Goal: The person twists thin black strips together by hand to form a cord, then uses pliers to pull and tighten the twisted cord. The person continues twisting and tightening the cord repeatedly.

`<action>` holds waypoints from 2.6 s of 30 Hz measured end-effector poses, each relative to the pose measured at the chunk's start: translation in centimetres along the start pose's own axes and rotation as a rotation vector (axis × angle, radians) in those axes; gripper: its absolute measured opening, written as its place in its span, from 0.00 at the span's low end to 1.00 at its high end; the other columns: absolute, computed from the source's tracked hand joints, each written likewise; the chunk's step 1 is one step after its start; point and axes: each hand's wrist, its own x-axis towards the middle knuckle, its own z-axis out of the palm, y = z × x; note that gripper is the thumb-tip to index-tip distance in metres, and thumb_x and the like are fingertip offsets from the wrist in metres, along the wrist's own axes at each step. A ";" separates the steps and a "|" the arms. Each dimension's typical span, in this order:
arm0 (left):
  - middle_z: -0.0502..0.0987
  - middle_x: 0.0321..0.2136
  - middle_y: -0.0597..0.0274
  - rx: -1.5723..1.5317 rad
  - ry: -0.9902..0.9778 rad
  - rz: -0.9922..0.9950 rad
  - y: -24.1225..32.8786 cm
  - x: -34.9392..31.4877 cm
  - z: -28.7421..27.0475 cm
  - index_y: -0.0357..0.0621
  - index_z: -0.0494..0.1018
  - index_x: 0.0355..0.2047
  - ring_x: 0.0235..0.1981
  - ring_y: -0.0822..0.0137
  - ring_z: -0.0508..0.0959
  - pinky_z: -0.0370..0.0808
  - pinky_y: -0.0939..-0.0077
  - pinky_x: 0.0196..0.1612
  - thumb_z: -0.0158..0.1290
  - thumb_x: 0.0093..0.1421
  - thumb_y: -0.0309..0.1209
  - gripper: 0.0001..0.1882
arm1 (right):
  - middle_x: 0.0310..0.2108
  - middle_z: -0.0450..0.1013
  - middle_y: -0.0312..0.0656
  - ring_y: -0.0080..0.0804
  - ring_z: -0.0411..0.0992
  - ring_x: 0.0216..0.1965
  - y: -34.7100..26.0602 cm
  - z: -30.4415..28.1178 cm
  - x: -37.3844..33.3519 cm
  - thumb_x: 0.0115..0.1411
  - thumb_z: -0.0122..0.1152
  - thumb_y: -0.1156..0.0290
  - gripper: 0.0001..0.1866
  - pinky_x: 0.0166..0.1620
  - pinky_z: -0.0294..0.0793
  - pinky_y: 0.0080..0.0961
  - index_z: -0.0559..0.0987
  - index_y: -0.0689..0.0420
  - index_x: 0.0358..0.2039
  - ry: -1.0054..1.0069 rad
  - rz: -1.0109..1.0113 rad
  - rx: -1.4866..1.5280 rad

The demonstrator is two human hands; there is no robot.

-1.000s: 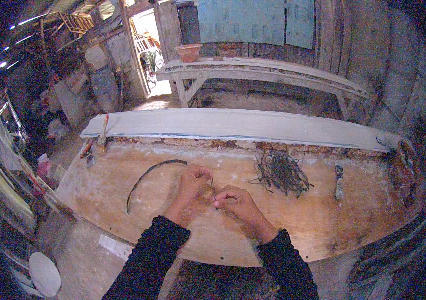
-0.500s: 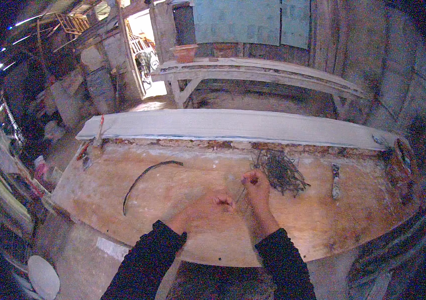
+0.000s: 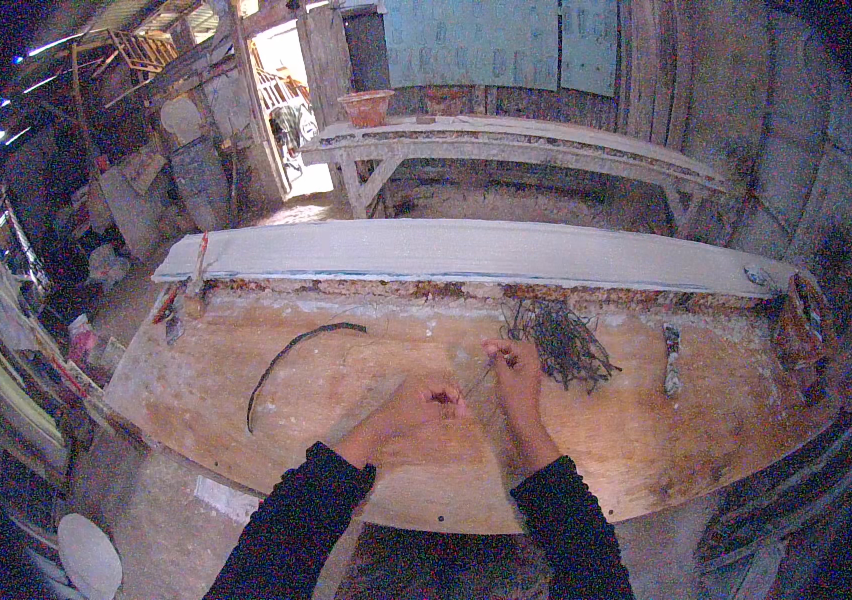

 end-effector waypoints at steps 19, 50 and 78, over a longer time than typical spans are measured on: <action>0.73 0.19 0.64 -0.012 0.927 -0.169 -1.9 0.7 -3.8 0.37 0.73 0.24 0.16 0.77 0.69 0.67 0.83 0.21 0.54 0.47 0.26 0.05 | 0.38 0.60 0.34 0.22 0.62 0.38 -8.8 1.1 -4.7 0.49 0.57 0.72 0.06 0.39 0.64 0.17 0.76 0.60 0.27 -0.763 0.292 0.422; 0.69 0.25 0.64 0.123 0.443 0.057 -2.7 0.7 -1.8 0.36 0.70 0.26 0.29 0.74 0.68 0.65 0.81 0.34 0.51 0.50 0.26 0.05 | 0.19 0.60 0.29 0.18 0.59 0.23 -4.2 1.2 -2.3 0.47 0.55 0.77 0.07 0.28 0.60 0.17 0.66 0.55 0.19 -0.260 0.166 0.271; 0.69 0.25 0.66 0.088 0.229 -0.058 11.1 -17.7 14.1 0.41 0.68 0.22 0.32 0.71 0.68 0.64 0.75 0.38 0.52 0.50 0.29 0.06 | 0.27 0.68 0.39 0.30 0.67 0.32 -12.8 -3.5 -11.8 0.45 0.61 0.71 0.06 0.36 0.66 0.22 0.76 0.57 0.24 -0.629 -0.451 0.159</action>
